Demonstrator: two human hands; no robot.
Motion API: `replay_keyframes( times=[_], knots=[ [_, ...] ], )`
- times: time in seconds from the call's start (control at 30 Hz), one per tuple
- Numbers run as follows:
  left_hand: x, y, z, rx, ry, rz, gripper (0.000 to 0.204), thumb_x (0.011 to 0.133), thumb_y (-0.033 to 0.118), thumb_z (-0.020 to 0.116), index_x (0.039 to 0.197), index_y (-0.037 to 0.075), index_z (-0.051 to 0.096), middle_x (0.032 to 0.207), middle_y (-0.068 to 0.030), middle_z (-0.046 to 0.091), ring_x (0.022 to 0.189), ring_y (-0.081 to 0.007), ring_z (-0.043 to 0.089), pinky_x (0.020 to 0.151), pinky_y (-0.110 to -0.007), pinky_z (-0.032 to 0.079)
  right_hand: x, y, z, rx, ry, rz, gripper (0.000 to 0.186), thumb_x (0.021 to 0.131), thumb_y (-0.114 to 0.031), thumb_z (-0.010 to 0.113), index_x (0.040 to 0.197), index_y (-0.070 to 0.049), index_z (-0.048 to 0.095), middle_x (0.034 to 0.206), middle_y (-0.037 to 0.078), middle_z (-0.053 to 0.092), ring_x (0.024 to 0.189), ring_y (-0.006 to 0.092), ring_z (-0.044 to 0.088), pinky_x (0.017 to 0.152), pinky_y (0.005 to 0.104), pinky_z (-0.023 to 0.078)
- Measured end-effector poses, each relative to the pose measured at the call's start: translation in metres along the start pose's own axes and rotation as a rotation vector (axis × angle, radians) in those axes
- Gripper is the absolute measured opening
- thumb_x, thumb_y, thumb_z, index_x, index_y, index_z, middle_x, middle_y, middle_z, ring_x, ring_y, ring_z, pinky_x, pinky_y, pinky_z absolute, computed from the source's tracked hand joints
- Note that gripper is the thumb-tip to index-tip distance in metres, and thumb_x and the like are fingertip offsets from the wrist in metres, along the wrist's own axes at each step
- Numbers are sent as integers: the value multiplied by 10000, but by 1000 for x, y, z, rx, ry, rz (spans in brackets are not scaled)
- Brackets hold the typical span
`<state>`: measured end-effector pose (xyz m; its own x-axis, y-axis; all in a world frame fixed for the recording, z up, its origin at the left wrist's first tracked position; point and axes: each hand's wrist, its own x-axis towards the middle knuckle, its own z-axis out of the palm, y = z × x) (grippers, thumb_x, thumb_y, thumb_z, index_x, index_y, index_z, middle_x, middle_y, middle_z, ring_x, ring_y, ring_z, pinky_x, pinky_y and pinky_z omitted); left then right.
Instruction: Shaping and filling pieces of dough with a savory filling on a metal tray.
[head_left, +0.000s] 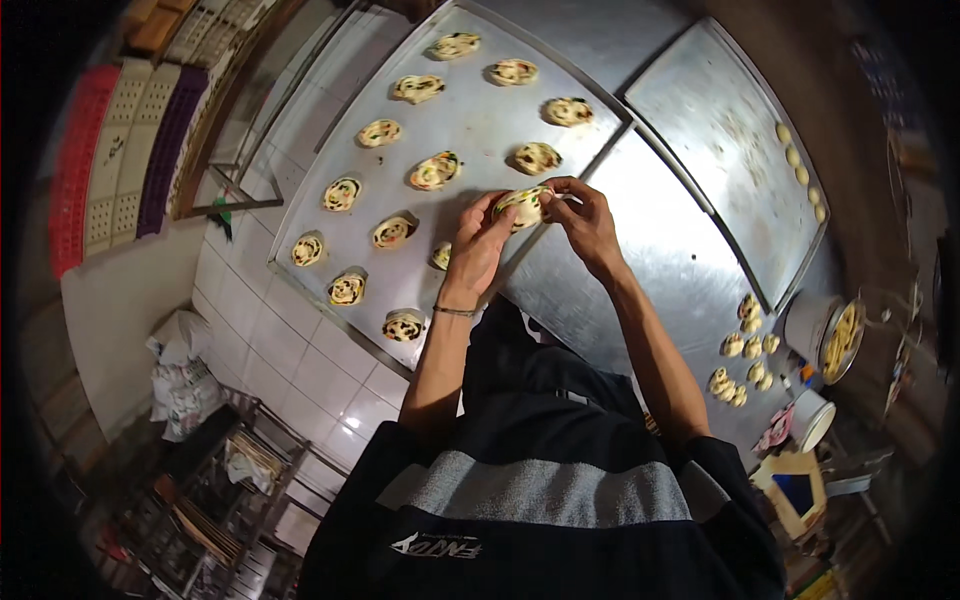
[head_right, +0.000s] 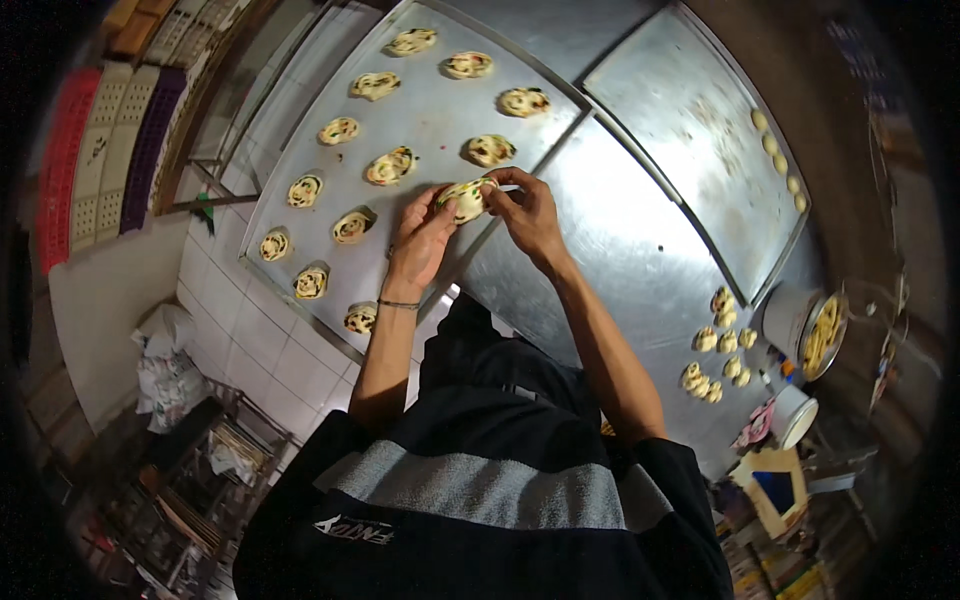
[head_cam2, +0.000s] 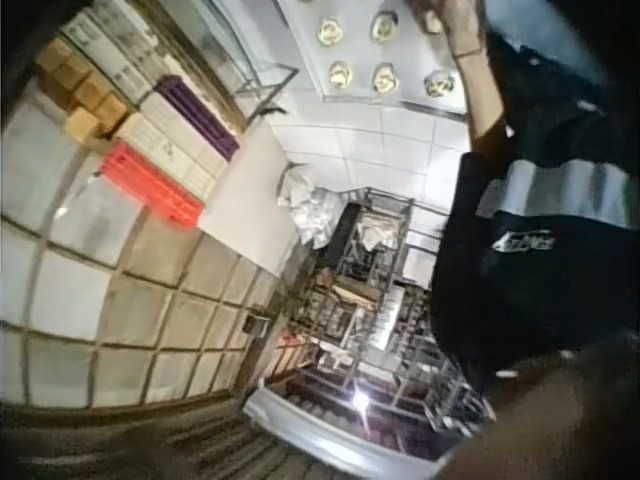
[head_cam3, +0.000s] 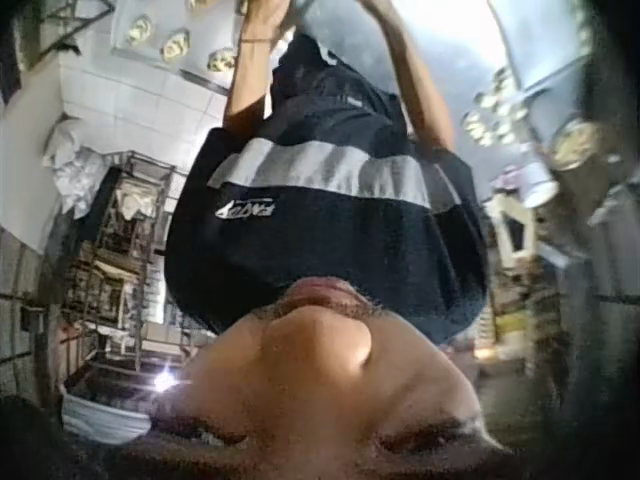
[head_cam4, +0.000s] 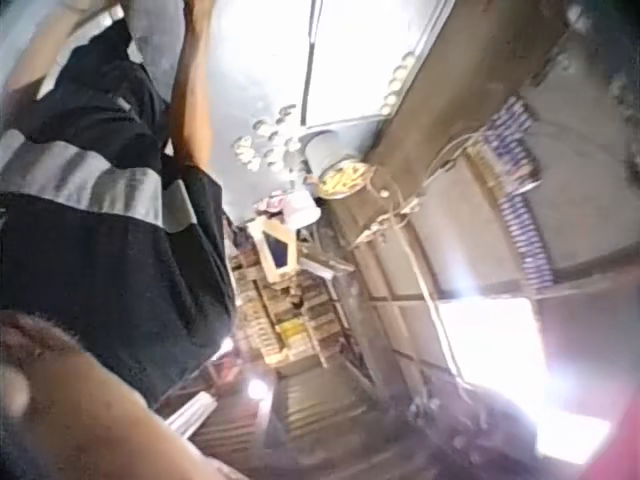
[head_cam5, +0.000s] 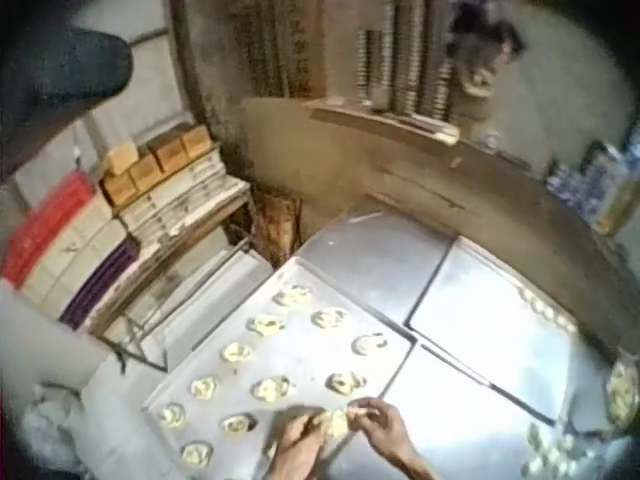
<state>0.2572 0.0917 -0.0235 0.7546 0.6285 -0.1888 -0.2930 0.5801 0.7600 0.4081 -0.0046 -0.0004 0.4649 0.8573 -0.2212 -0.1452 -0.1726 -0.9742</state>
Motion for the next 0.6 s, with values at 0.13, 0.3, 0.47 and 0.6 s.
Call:
replay_keyframes(
  times=[0.13, 0.3, 0.47, 0.6],
  knots=[
    [33, -2, -3, 100, 29, -24, 320, 1008, 213, 605, 1263, 20, 582, 1125, -22, 626, 1005, -99, 586, 899, -250, 485, 25, -8, -2, -138, 60, -36, 322, 999, -190, 585, 1170, 77, 642, 966, 103, 699, 817, 143, 656, 744, 286, 545],
    [77, 12, -7, 294, 19, 82, 342, 1033, 181, 537, 1350, 53, 522, 1182, -55, 604, 1094, -137, 550, 980, -301, 449, 66, -23, -14, -44, 54, 8, 281, 986, -130, 568, 1167, 79, 620, 971, 115, 696, 818, 180, 679, 743, 291, 561],
    [114, -19, -10, 700, 105, 239, 394, 994, 152, 551, 1379, 102, 486, 1209, -137, 596, 1107, -257, 581, 948, -390, 477, 98, 27, -57, -319, 51, 35, 341, 955, -123, 587, 1217, 95, 601, 1010, 159, 700, 878, 189, 701, 773, 311, 566],
    [99, -16, -12, 1212, 225, 429, 377, 935, 173, 598, 1295, 71, 548, 1118, -224, 638, 1007, -405, 625, 881, -471, 499, 89, 29, -52, -402, 268, -81, 397, 917, -80, 613, 1296, 37, 597, 1064, 161, 703, 885, 194, 710, 764, 302, 572]
  ],
)
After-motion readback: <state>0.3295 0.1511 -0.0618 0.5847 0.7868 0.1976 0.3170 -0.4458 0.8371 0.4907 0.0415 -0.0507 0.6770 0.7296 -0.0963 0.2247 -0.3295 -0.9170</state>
